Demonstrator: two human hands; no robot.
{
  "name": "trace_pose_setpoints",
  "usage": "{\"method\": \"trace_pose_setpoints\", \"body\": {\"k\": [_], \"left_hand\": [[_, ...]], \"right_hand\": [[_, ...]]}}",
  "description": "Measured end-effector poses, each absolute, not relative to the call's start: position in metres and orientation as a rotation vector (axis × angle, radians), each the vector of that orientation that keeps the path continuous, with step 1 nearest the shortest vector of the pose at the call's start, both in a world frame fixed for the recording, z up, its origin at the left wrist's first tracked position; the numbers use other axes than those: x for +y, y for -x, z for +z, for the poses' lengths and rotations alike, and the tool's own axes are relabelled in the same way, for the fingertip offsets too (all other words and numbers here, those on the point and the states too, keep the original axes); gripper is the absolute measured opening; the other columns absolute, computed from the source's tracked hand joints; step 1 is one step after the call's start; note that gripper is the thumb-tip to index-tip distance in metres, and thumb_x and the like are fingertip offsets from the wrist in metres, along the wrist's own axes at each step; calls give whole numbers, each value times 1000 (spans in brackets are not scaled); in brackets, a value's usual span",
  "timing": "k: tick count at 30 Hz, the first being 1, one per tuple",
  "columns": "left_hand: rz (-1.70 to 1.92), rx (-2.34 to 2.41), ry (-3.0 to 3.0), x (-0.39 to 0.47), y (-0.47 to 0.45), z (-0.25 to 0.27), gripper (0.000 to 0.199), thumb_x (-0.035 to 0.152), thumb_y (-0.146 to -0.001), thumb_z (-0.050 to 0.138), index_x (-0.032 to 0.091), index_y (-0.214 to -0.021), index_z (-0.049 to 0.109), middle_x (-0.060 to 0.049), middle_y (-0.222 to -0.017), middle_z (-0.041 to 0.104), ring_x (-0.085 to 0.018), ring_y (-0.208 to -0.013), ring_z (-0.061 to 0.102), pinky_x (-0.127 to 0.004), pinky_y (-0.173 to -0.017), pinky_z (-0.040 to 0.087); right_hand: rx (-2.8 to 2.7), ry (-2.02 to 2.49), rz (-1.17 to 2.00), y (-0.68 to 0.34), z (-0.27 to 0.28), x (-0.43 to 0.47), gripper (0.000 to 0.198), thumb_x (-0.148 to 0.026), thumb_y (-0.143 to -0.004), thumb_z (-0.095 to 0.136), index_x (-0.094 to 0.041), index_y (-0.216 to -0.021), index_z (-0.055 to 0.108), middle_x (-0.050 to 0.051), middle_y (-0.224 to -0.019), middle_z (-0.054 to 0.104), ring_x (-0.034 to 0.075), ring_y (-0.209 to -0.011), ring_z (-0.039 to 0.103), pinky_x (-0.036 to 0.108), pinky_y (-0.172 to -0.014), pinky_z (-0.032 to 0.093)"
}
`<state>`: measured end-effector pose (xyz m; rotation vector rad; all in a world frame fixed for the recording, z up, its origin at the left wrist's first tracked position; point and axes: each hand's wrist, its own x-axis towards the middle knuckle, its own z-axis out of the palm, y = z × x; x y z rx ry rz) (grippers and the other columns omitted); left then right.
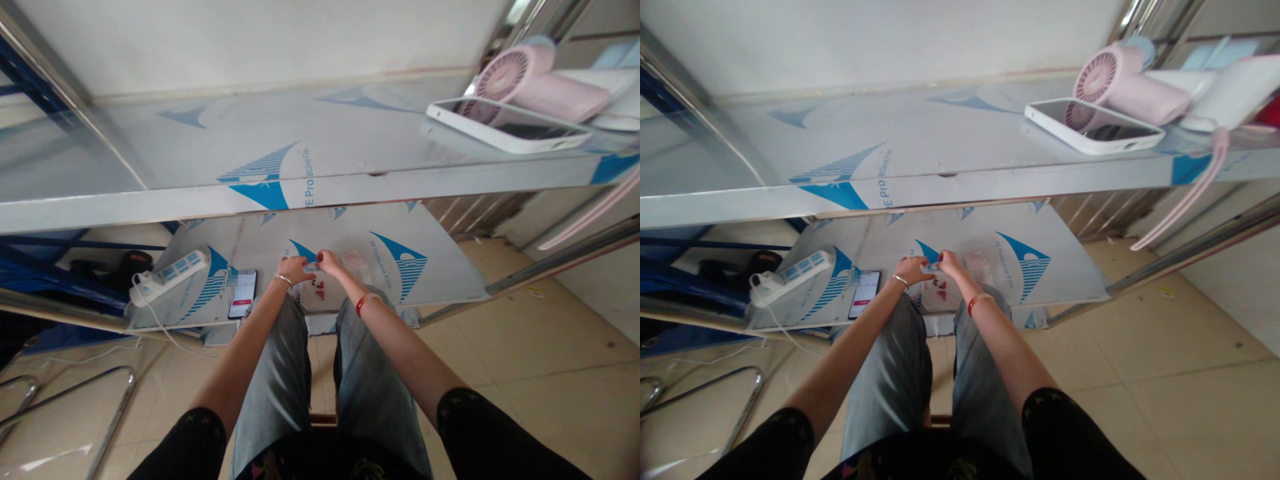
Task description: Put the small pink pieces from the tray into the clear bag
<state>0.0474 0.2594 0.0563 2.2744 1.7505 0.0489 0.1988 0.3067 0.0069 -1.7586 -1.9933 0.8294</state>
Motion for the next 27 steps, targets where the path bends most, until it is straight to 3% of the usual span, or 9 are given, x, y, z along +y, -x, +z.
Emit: {"method": "trace_pose_setpoints", "body": {"k": [4,13,19,21,25,27], "left_hand": [[46,1806,-2268,261,-48,55,44,59,-69,66,25,-96,67,-5,-107,70,-29,-103,62,-42,-93,39],[21,1877,-2282,260,-48,56,45,62,-71,63,26,-96,67,-6,-104,71,-28,-100,63,-42,-92,38],[50,1954,-2220,258,-49,61,48,62,-73,58,20,-92,69,-10,-96,72,-29,-96,64,-42,-91,38],[91,2011,-2165,256,-50,64,50,63,-75,54,18,-92,69,-12,-94,72,-29,-94,65,-41,-90,39],[193,2063,-2085,255,-48,68,58,68,-77,46,16,-88,69,-14,-91,72,-30,-91,65,-42,-88,39],[233,2053,-2068,256,-47,67,59,70,-75,48,17,-86,69,-14,-90,72,-30,-91,65,-42,-88,39]], "right_hand": [[-1886,1667,759,-203,19,304,16,-12,-73,62,-12,-89,65,7,-89,69,14,-80,62,21,-70,45],[-1854,1303,1045,-199,25,287,20,-9,-76,55,-15,-95,63,3,-90,68,11,-80,62,21,-75,47],[-1923,1259,1049,-202,19,289,32,1,-67,53,-13,-94,63,5,-95,67,13,-84,61,24,-78,48],[-1938,1215,1110,-201,17,286,41,2,-65,54,-14,-102,61,6,-100,67,14,-83,61,24,-76,49],[-1900,1159,1258,-197,12,278,63,-6,-65,64,-17,-125,50,7,-105,66,14,-81,63,23,-71,50],[-1867,1161,1253,-195,10,276,62,-12,-64,71,-15,-123,51,8,-103,66,16,-82,63,25,-71,51]]}}
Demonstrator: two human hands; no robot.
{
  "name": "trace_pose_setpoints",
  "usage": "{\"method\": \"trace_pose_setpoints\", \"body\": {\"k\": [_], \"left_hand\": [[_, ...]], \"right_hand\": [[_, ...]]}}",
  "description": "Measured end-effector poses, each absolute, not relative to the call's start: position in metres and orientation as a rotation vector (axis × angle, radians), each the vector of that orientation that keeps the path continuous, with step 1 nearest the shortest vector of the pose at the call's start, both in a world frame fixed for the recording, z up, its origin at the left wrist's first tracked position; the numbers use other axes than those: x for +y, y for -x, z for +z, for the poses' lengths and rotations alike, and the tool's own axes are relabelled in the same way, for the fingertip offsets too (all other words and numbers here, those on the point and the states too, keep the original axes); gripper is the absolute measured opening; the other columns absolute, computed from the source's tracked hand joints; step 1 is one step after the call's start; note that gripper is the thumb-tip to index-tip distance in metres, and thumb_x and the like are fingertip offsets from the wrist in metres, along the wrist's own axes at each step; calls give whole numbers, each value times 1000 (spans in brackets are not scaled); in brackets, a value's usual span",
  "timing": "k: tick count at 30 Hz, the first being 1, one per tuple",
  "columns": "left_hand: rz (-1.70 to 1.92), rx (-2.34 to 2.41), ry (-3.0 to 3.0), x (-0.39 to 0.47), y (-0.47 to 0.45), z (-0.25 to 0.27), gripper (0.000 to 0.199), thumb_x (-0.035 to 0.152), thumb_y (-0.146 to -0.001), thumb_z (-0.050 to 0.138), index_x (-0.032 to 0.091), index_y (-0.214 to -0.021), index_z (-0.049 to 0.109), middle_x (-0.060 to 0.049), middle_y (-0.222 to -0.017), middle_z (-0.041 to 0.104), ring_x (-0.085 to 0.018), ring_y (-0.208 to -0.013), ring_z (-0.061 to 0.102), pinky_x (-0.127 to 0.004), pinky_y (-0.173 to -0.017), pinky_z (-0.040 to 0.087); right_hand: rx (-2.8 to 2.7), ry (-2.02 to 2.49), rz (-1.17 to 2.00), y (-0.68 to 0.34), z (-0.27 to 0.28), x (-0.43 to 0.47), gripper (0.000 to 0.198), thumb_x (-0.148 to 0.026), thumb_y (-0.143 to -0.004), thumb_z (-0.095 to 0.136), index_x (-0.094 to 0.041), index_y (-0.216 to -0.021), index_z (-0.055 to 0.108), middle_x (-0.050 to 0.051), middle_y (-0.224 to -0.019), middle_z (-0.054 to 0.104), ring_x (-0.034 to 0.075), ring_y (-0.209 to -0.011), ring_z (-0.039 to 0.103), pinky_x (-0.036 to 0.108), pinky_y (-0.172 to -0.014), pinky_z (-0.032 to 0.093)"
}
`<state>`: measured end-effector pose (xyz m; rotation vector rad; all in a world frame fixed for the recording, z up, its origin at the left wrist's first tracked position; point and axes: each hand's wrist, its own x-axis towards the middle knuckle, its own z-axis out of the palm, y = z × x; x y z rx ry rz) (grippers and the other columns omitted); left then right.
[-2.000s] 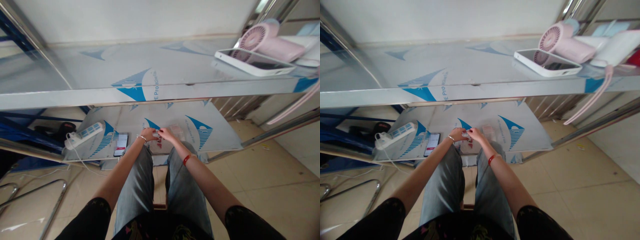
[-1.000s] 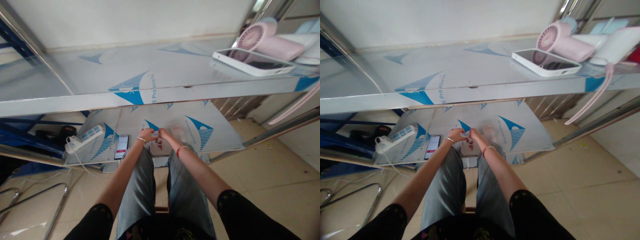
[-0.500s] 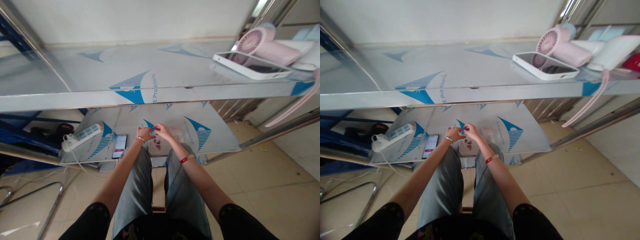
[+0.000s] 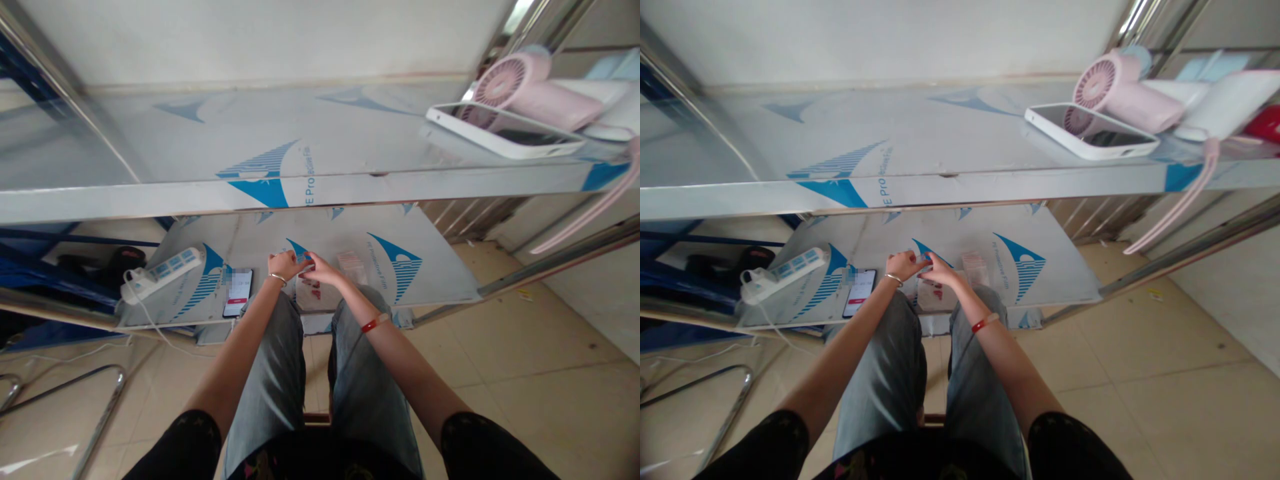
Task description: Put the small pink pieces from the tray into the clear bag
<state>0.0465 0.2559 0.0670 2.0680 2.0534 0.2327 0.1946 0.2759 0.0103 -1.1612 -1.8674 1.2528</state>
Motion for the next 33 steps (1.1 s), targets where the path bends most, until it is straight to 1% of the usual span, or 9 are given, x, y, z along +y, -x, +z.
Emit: {"method": "trace_pose_setpoints", "body": {"k": [4,6,8,11,13,19,23,26,33], "left_hand": [[364,2019,-1992,261,-43,59,56,71,-73,53,18,-80,68,-12,-84,71,-30,-88,65,-40,-84,41],[507,1972,-1913,265,-41,52,53,70,-71,57,18,-77,68,-11,-82,71,-28,-84,65,-36,-78,43],[678,1851,-1835,269,-39,45,50,65,-67,65,17,-78,68,-10,-82,70,-23,-77,64,-31,-71,44],[893,1563,-1738,274,-37,37,44,54,-62,74,14,-81,68,-7,-78,70,-16,-65,60,-26,-60,44],[987,1413,-1667,275,-37,35,41,48,-60,75,13,-80,67,-5,-73,69,-14,-60,58,-25,-58,44],[1060,1306,-1545,271,-34,41,32,43,-60,74,14,-66,64,-1,-60,66,-12,-57,57,-23,-56,43],[1048,1271,-1555,269,-34,44,29,41,-63,72,14,-65,65,-2,-59,66,-13,-57,58,-24,-58,44],[1036,1244,-1531,269,-34,44,28,41,-63,72,14,-69,67,-2,-63,68,-14,-59,59,-25,-61,45],[1025,1203,-1391,273,-33,45,32,44,-62,74,14,-72,65,-5,-69,71,-16,-64,64,-30,-68,51]], "right_hand": [[-1779,1231,1184,-193,14,277,32,-10,-69,68,-14,-100,61,5,-89,69,15,-78,65,25,-69,51],[-1716,1283,1214,-194,20,277,18,-9,-74,62,-15,-90,62,3,-80,69,14,-69,64,23,-63,51],[-1652,1309,1291,-197,27,276,10,-9,-78,58,-15,-86,62,3,-77,69,12,-62,64,20,-57,49],[-1573,1311,1428,-200,36,273,12,-9,-82,54,-14,-88,63,5,-80,70,11,-58,63,19,-51,47],[-1546,1301,1476,-202,38,273,13,-9,-82,54,-14,-89,64,6,-81,70,11,-59,63,18,-51,46],[-1543,1138,1353,-212,35,276,11,-20,-77,63,-15,-85,68,4,-84,70,11,-70,63,19,-59,46],[-1533,1104,1311,-215,35,277,16,-29,-76,64,-16,-83,70,4,-81,70,13,-71,63,21,-62,47],[-1513,1121,1295,-216,36,277,20,-33,-76,64,-16,-83,70,4,-82,70,14,-71,63,21,-61,46],[-1390,1145,1380,-218,37,277,21,-35,-77,67,-16,-84,67,5,-79,70,15,-67,66,22,-57,50]]}}
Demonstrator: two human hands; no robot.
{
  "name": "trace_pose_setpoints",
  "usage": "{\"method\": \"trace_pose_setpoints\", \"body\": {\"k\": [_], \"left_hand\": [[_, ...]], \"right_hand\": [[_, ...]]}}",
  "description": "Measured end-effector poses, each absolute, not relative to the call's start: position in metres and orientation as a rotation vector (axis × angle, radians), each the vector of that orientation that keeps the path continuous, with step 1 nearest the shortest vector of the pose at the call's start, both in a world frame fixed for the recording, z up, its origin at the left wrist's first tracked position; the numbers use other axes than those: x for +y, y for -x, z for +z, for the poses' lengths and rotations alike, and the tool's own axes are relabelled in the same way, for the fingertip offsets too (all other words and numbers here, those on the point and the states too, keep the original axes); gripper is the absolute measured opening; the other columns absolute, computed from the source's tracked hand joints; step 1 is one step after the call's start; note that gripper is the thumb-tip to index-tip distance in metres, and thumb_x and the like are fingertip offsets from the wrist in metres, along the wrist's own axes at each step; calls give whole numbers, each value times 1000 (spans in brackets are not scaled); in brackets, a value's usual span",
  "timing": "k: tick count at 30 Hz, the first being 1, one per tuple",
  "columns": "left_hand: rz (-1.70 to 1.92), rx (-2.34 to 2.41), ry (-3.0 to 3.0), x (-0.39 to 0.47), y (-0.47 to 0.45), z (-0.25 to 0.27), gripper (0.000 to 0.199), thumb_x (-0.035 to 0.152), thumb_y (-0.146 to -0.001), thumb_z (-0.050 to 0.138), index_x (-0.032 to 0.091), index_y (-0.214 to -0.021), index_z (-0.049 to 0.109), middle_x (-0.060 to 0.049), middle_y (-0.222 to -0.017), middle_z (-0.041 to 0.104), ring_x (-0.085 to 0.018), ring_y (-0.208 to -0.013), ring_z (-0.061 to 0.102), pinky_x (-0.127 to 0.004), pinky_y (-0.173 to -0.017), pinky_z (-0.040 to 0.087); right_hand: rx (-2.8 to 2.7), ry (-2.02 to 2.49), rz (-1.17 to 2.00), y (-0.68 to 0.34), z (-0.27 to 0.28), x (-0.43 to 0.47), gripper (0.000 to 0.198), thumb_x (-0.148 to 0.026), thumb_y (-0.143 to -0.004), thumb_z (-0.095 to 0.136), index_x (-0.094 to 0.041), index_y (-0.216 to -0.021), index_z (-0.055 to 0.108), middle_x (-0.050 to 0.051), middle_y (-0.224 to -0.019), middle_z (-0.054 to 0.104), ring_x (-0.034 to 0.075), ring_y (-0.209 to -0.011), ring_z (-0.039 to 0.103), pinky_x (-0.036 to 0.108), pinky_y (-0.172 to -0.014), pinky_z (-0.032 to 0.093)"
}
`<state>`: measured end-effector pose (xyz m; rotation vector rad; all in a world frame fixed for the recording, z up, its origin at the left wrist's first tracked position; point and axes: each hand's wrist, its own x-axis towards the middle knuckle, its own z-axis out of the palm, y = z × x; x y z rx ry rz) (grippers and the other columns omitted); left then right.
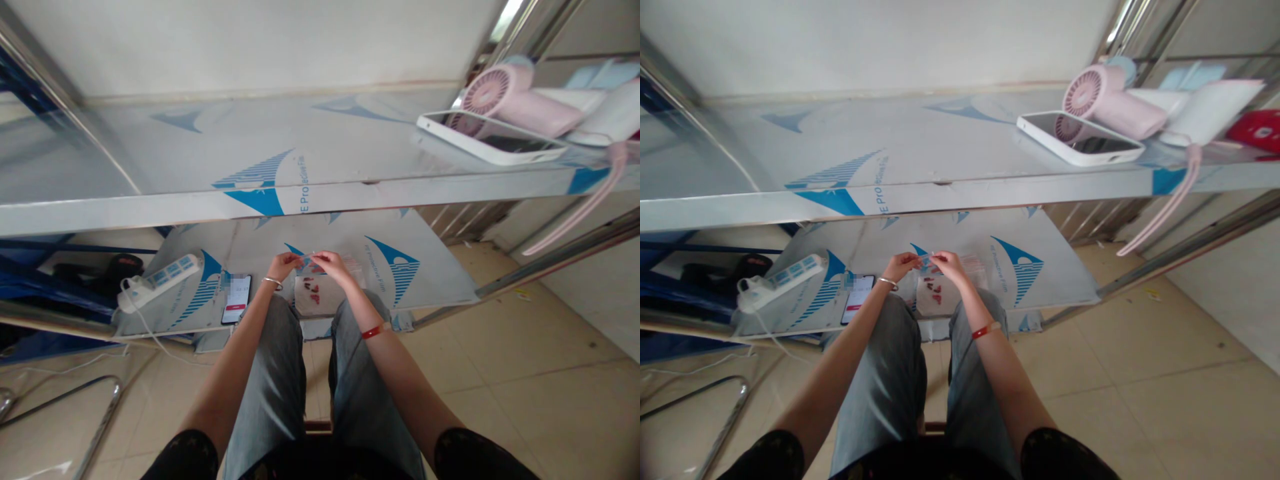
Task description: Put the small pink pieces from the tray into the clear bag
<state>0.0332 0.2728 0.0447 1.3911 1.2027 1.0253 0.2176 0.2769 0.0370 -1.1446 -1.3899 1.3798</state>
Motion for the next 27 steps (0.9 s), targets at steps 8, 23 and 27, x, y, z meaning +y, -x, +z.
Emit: {"method": "trace_pose_setpoints", "body": {"k": [8,23,27], "left_hand": [[997,1215,-1425,271,-32,46,25,37,-62,74,15,-72,66,-4,-70,71,-17,-68,65,-31,-72,51],[1068,1214,-1305,271,-33,47,25,34,-61,75,13,-70,65,-4,-69,71,-14,-62,64,-31,-70,52],[1082,1224,-1314,272,-33,45,28,37,-60,76,13,-70,66,-5,-69,71,-14,-62,64,-30,-69,52]], "right_hand": [[-1337,1131,1418,-221,39,275,16,-29,-74,71,-15,-81,66,4,-77,70,13,-67,65,22,-59,52],[-1418,1223,1187,-227,35,282,15,-28,-72,66,-15,-79,67,8,-84,70,17,-77,64,27,-72,50],[-1407,1228,1182,-227,33,283,15,-29,-72,66,-15,-79,66,8,-85,70,17,-79,65,28,-74,50]]}}
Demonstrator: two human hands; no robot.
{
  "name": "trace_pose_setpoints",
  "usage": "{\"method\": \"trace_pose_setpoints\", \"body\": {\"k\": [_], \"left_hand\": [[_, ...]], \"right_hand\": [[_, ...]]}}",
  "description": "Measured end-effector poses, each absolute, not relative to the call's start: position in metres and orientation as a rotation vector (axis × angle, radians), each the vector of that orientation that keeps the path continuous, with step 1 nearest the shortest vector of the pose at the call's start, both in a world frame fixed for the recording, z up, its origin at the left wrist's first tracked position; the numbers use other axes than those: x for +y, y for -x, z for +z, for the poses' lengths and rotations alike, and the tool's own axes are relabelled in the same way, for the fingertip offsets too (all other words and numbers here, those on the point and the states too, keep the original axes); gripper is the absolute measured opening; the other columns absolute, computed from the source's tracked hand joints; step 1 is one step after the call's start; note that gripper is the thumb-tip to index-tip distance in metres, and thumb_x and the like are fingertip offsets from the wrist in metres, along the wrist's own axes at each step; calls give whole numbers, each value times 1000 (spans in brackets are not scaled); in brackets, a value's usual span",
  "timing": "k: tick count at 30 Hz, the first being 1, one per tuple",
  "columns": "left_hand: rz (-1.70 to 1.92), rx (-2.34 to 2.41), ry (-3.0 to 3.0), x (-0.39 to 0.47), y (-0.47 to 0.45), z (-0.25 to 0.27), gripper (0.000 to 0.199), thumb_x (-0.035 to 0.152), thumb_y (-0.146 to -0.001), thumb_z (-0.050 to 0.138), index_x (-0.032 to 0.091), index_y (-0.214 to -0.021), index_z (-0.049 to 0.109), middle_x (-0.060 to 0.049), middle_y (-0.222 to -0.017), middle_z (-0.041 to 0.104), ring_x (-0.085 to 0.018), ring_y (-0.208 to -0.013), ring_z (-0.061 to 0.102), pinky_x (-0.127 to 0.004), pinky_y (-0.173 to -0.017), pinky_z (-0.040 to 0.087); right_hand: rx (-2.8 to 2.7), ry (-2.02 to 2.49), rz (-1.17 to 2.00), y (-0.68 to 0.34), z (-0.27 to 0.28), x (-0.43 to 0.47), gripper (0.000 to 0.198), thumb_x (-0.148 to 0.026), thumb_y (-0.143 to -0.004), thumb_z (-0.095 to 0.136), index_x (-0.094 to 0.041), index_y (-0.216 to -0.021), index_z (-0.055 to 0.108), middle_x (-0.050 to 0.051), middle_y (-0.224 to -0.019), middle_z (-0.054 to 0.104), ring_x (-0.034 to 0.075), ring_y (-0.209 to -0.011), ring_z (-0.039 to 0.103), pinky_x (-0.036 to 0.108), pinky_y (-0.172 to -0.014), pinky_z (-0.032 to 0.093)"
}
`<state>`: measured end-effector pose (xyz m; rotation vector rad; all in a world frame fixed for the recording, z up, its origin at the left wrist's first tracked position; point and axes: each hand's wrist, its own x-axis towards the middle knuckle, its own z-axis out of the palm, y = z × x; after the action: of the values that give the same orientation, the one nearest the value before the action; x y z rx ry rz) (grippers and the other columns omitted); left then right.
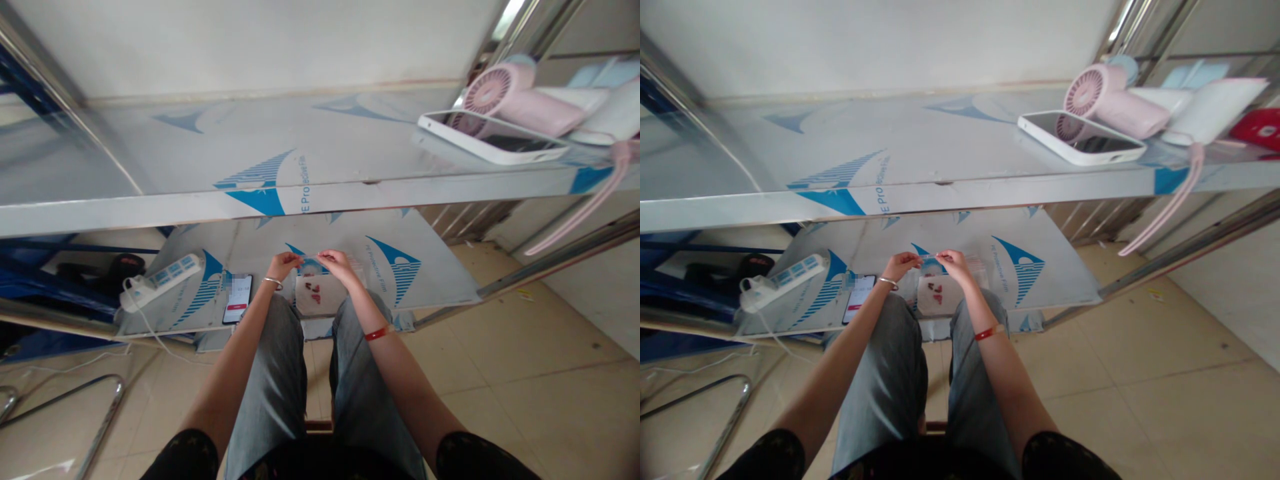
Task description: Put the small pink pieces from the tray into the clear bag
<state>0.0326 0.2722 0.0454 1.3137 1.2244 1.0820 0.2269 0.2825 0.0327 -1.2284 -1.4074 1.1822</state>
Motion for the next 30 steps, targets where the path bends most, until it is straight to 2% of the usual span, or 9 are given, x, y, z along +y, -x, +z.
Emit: {"method": "trace_pose_setpoints", "body": {"k": [9,15,23,30], "left_hand": [[1084,1216,-1401,272,-30,46,29,43,-61,74,15,-68,67,-5,-70,72,-16,-65,65,-31,-72,52],[1089,1263,-1386,273,-28,44,32,45,-58,76,15,-66,67,-4,-63,70,-16,-64,65,-31,-71,52],[1058,1211,-1400,270,-28,47,40,52,-52,77,16,-69,70,-6,-71,73,-16,-66,65,-29,-69,51],[1031,1235,-1481,270,-28,46,35,48,-60,73,15,-71,70,-5,-71,72,-16,-66,64,-28,-67,50]], "right_hand": [[-1408,1225,1182,-226,35,281,13,-27,-72,67,-15,-76,66,8,-83,71,18,-79,65,29,-76,50],[-1436,1176,1177,-225,37,279,17,-31,-72,69,-15,-77,67,8,-87,71,18,-83,66,30,-80,50],[-1544,1143,1119,-224,44,273,14,-28,-75,65,-15,-79,68,8,-87,71,17,-84,65,29,-79,49],[-1548,1130,1127,-219,43,271,19,-33,-74,66,-16,-81,68,7,-88,72,18,-84,65,29,-78,49]]}}
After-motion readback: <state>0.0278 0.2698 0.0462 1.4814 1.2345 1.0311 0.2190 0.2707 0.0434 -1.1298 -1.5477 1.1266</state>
